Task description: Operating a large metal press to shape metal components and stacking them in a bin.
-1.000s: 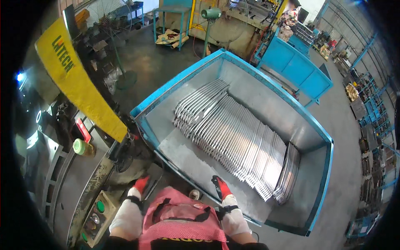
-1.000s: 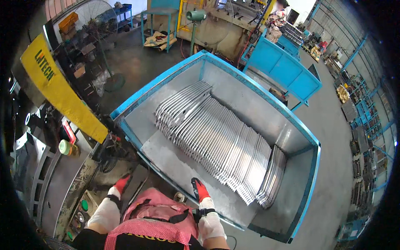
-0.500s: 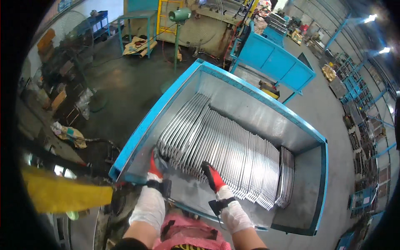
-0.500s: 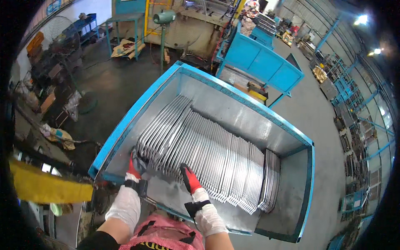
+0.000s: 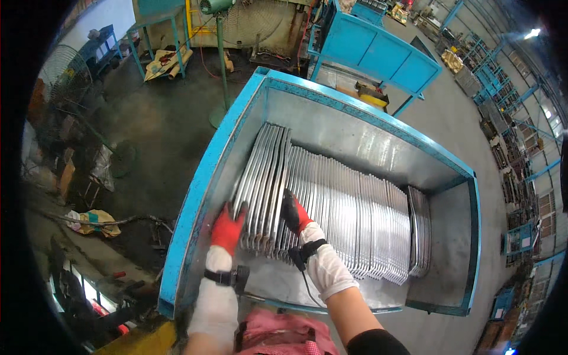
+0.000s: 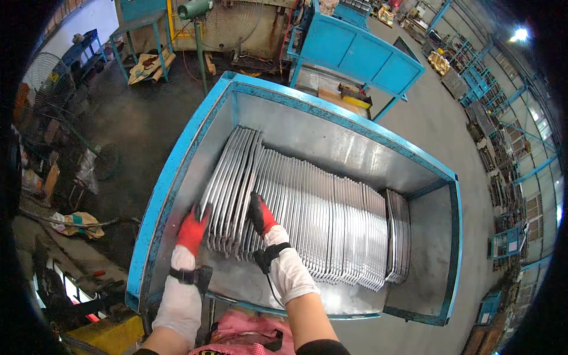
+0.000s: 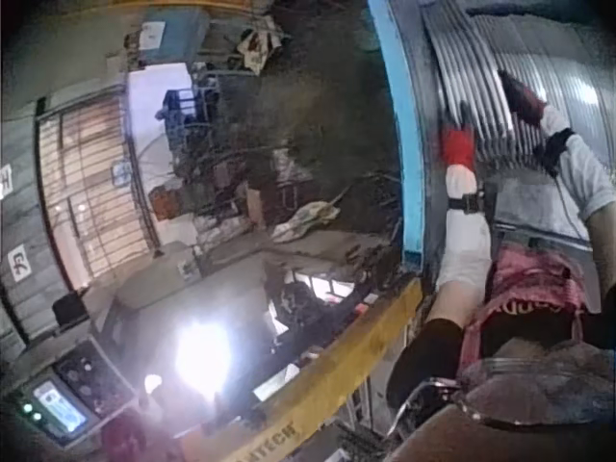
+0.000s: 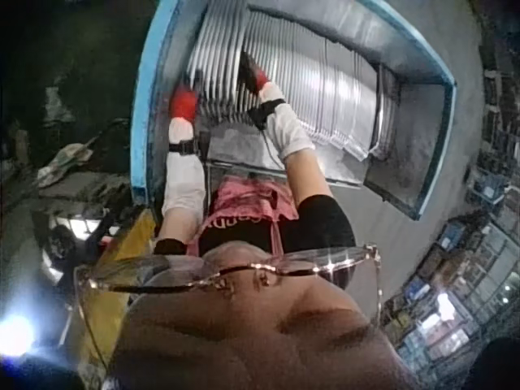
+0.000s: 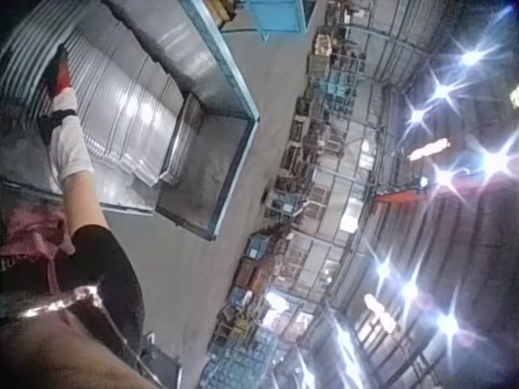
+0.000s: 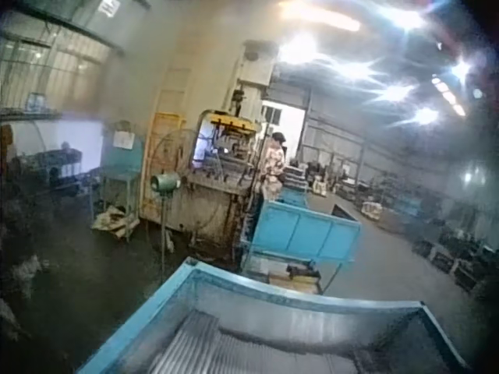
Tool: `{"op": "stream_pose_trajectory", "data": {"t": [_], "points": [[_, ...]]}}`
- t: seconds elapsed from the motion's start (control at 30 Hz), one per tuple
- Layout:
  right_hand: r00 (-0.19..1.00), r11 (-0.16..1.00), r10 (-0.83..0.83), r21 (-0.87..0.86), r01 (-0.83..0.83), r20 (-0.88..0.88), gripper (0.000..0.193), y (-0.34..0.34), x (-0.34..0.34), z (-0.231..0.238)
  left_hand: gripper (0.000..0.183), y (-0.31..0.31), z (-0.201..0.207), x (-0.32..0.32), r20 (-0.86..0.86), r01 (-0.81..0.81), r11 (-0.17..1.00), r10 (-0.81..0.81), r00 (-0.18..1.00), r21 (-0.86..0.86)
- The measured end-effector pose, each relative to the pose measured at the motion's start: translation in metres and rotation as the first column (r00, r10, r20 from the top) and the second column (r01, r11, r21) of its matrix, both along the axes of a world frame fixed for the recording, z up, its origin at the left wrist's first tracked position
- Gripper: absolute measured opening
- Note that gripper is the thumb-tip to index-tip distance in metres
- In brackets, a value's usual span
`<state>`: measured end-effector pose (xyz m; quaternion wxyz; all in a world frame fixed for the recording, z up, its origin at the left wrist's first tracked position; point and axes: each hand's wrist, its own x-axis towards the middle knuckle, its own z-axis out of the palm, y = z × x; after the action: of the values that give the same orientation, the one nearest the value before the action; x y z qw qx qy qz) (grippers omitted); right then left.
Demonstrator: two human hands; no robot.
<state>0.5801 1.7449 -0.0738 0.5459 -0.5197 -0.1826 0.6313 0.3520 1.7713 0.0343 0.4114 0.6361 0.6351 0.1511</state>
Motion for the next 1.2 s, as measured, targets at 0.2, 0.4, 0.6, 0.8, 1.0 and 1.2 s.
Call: {"op": "stream_pose_trajectory", "data": {"t": [0.2,0.4,0.6,0.8,1.0,1.2], "points": [[0.948,0.965,-0.070,0.261,-0.014,0.309,0.041,0.015,0.013,-0.016,0.100,0.080,-0.041,0.050,0.305,0.139,0.988,-0.114,0.945,-0.061],[0.914,0.988,0.135,0.022,-0.156,0.383,0.046,0.023,0.018,0.000,0.054,0.082,-0.042,0.055,0.446,0.102,0.959,0.027,0.895,-0.263],[0.986,0.986,-0.080,0.134,0.100,-0.144,0.040,-0.011,-0.003,-0.003,0.075,0.026,-0.047,0.053,0.309,0.099,0.995,-0.093,0.947,-0.004],[0.974,0.987,0.012,-0.160,0.024,0.225,0.051,-0.126,-0.015,-0.018,0.056,-0.111,-0.084,-0.010,0.788,0.205,0.864,0.291,0.543,-0.461],[0.697,0.890,0.425,-0.407,-0.205,0.577,0.074,-0.214,-0.026,0.044,0.055,-0.213,-0.170,-0.067,0.858,0.493,0.732,0.248,0.450,-0.470],[0.706,0.899,0.435,-0.304,-0.314,0.558,0.071,-0.259,-0.038,0.009,0.046,-0.264,-0.079,-0.033,0.534,0.147,0.551,0.652,0.539,-0.822]]}}
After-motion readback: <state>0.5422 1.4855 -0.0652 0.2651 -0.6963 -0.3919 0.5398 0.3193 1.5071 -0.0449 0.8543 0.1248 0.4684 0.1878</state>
